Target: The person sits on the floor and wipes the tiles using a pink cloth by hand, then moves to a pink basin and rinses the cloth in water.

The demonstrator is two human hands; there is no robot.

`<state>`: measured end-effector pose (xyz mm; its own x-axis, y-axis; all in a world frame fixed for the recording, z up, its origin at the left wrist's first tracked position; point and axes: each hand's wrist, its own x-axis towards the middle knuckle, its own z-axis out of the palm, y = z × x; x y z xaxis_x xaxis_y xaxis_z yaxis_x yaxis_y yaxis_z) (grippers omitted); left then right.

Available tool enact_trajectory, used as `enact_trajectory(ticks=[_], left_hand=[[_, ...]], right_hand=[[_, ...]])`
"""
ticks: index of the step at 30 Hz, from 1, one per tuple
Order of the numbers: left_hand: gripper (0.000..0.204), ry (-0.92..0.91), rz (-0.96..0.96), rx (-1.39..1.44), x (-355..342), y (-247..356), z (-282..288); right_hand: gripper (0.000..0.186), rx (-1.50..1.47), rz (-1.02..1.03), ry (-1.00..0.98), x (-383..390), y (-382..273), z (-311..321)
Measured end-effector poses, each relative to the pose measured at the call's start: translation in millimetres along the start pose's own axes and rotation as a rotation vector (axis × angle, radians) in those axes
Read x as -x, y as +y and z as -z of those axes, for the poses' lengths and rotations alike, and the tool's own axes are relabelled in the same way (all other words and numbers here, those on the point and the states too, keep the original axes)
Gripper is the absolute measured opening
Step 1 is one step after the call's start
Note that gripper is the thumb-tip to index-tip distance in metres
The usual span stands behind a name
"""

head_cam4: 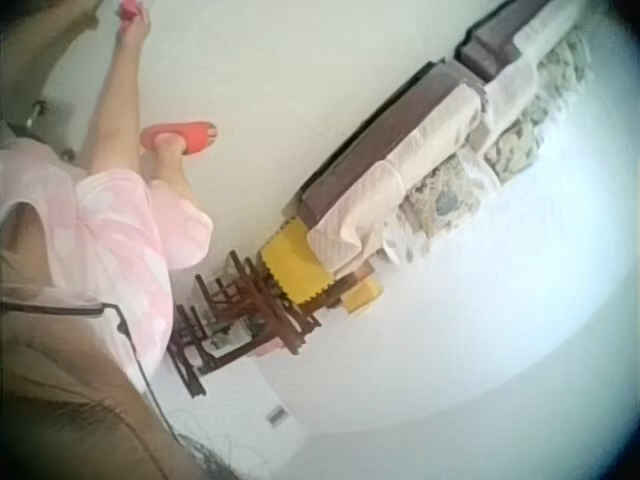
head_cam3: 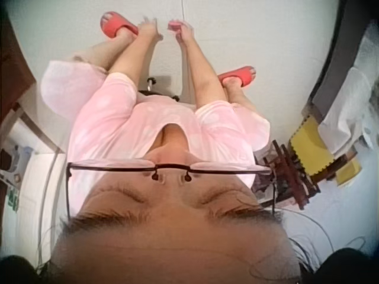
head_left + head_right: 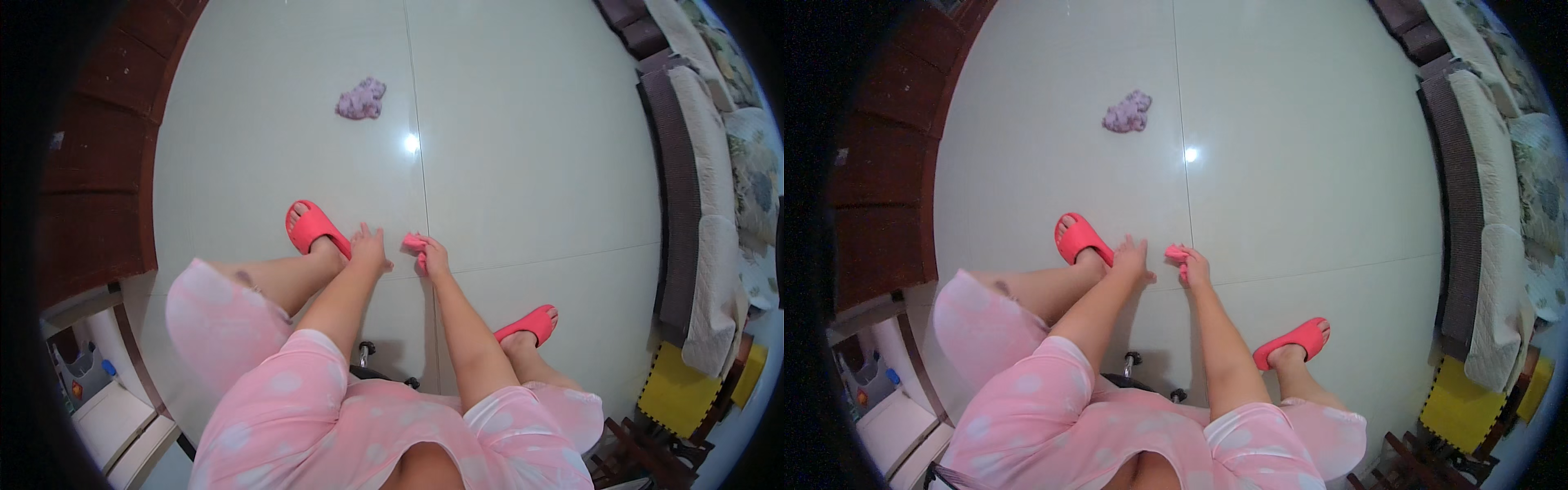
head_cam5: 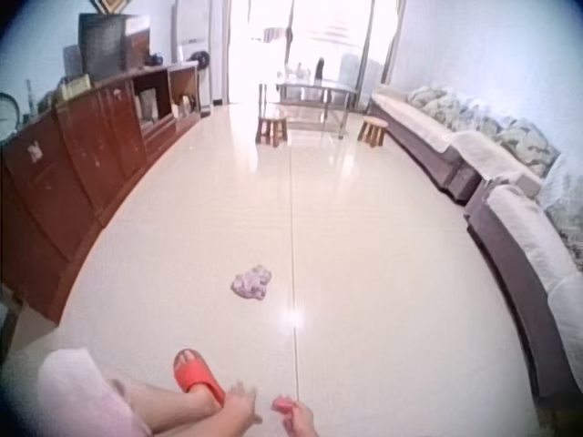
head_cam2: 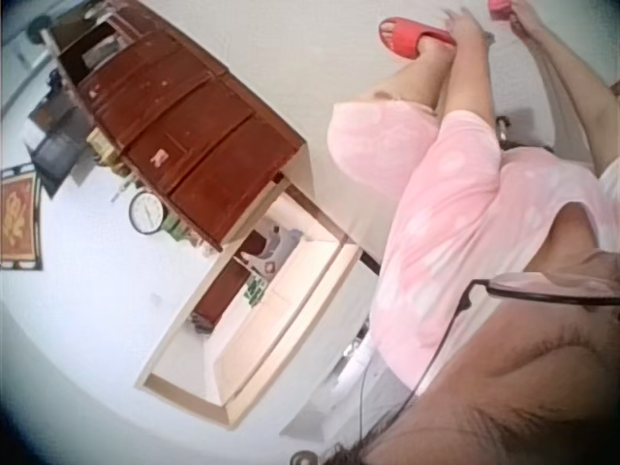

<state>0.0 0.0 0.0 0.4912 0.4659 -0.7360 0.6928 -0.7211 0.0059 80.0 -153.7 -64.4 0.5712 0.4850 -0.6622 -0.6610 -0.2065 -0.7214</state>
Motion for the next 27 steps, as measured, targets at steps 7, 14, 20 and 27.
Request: enact_trajectory(ticks=[7, 14, 20, 27], left_hand=[[0.028, 0.096, -0.218, 0.314, -18.3, -2.4, 43.8], [0.025, 0.289, -0.427, 0.326, 44.5, 24.1, 98.1], [0.024, 0.408, -0.554, 0.516, 81.6, 8.6, 134.9], [0.025, 0.381, -0.645, 1.024, 128.5, 12.4, 135.1]], right_hand=[[0.042, -0.326, 0.211, 0.202, 39.5, -112.5, -8.1], [0.038, -0.403, 0.403, 0.295, 96.6, -170.3, -15.1], [0.033, -0.469, 0.484, 0.175, 138.4, -186.2, -54.3], [0.027, -0.456, 0.559, 0.168, 175.2, -201.7, -83.4]])
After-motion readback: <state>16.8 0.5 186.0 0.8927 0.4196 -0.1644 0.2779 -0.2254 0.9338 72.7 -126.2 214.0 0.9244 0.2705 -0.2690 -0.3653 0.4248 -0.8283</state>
